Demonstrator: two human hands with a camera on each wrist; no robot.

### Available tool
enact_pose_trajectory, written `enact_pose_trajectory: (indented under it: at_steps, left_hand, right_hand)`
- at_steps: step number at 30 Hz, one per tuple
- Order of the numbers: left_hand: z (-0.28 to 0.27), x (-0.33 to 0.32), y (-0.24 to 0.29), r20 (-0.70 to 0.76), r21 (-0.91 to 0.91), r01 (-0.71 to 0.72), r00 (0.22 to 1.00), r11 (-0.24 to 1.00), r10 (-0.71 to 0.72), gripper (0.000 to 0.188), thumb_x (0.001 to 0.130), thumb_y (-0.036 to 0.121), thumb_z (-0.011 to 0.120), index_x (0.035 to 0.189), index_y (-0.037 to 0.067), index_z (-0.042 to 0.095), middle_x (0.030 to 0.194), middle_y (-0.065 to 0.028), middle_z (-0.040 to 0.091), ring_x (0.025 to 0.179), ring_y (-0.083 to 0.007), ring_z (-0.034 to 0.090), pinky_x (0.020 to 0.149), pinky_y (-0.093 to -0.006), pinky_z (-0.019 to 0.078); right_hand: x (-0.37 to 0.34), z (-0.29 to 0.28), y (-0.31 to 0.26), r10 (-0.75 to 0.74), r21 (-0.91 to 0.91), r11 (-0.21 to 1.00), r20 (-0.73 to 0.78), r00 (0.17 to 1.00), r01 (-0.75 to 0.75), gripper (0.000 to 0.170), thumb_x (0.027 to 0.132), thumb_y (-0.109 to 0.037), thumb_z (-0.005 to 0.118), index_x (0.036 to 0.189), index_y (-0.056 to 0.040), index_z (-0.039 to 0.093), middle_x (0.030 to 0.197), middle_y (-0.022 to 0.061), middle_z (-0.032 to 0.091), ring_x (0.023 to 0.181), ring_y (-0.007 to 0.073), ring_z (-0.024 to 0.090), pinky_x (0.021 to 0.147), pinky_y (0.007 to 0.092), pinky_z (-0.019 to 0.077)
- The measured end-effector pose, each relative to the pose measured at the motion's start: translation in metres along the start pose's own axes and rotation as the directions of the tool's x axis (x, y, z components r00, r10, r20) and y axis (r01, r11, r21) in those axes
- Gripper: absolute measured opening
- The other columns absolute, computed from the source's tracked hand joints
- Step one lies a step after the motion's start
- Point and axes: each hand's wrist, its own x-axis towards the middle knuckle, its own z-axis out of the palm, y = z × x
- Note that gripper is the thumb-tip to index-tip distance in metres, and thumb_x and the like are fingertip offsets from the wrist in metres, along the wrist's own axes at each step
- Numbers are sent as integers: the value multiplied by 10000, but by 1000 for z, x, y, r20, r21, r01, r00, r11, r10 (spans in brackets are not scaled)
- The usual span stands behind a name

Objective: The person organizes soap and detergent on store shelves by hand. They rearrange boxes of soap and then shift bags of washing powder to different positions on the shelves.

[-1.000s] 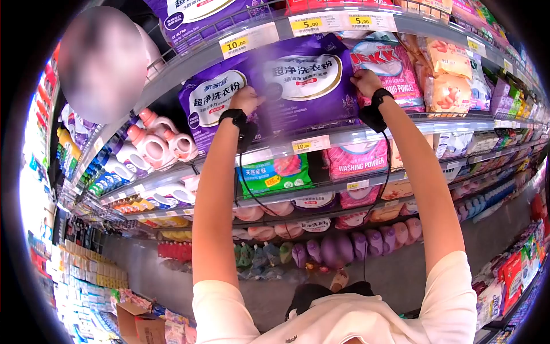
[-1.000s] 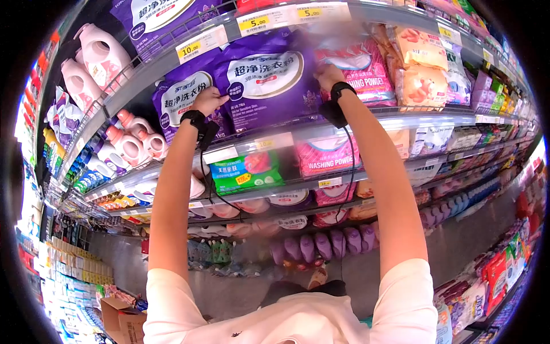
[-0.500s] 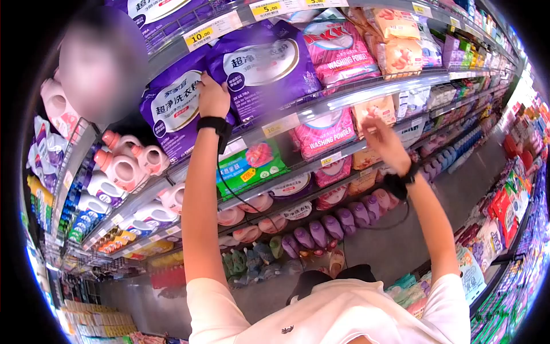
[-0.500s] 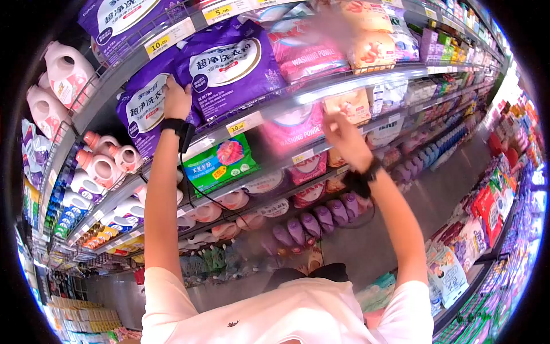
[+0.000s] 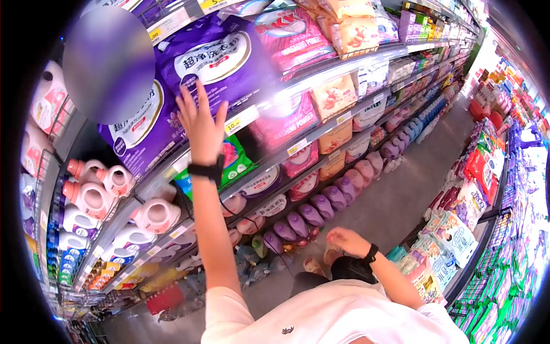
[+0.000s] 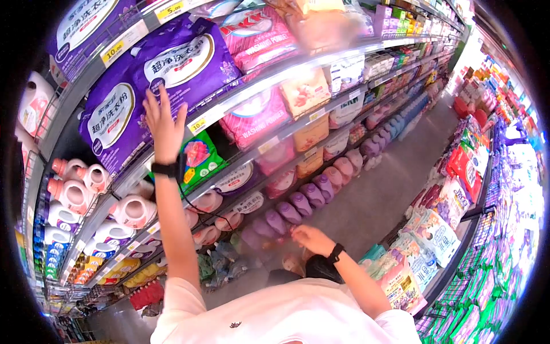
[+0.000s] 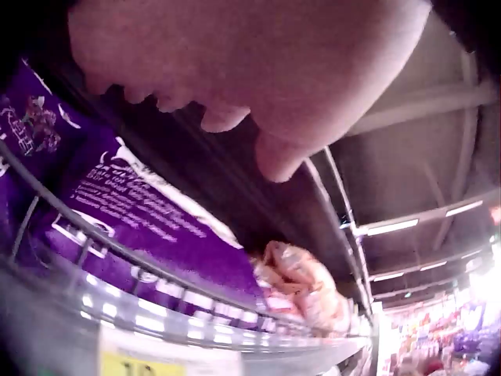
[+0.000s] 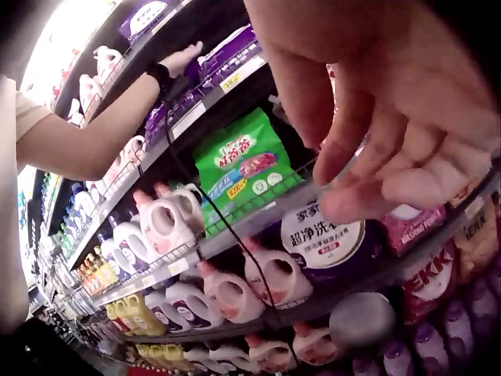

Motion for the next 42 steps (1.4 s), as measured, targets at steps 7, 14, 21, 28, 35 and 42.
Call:
enact_pose_trajectory:
  at_steps: [7, 14, 21, 28, 35, 42]
  left_hand:
    - [-23, -177, 116, 452, -481, 227, 892, 847, 18, 616, 874, 177, 605, 1432, 90, 358, 1495, -254, 222, 1372, -415, 240, 1113, -465, 211]
    - [26, -258, 186, 634, -449, 366, 773, 815, 2, 593, 861, 172, 621, 1407, 110, 398, 1452, -246, 302, 1284, -421, 345, 1062, -472, 288]
    - [118, -248, 249, 563, -284, 432, 798, 856, -216, 535, 851, 182, 632, 1344, 79, 450, 1384, -243, 386, 1236, -419, 390, 1035, -471, 319]
    - [145, -239, 263, 404, -115, 605, 753, 788, -520, 353, 922, 225, 565, 1226, 48, 535, 1281, -189, 495, 1203, -348, 437, 1016, -424, 311]
    - [129, -224, 201, 309, -126, 742, 660, 658, -685, 235, 923, 155, 540, 1097, 1, 573, 1131, -168, 566, 1044, -347, 524, 886, -415, 404]
    - [165, -185, 100, 180, -333, 754, 640, 565, -747, 228, 922, 142, 567, 1094, -4, 600, 992, -127, 635, 848, -212, 594, 734, -309, 472]
  right_hand:
    - [-1, -26, 5, 66, -42, 997, 15, 998, -66, 218, 967, -177, 485, 1097, -23, 567, 972, 45, 631, 792, 108, 571, 700, 242, 479]
    - [15, -103, -9, 44, -173, 984, 21, 999, -40, 220, 966, -178, 496, 1083, -7, 568, 967, 54, 632, 819, 130, 591, 732, 267, 491]
    - [19, -236, 21, -14, -133, 991, 35, 999, 19, 223, 931, -189, 515, 1030, -1, 582, 835, 63, 637, 731, 147, 602, 678, 287, 484]
    - [88, -322, 10, -90, -163, 981, 122, 988, 109, 196, 904, -110, 510, 1048, 10, 568, 924, 87, 655, 821, 160, 631, 713, 291, 497]
    - [224, -315, -39, -289, -338, 905, -48, 956, 257, 251, 964, -228, 516, 1085, -16, 573, 874, 74, 659, 710, 149, 631, 616, 278, 484]
    - [318, -282, -99, -441, -317, 860, -71, 895, 399, 256, 974, -221, 506, 1143, -33, 553, 1020, 58, 666, 681, 116, 629, 547, 247, 454]
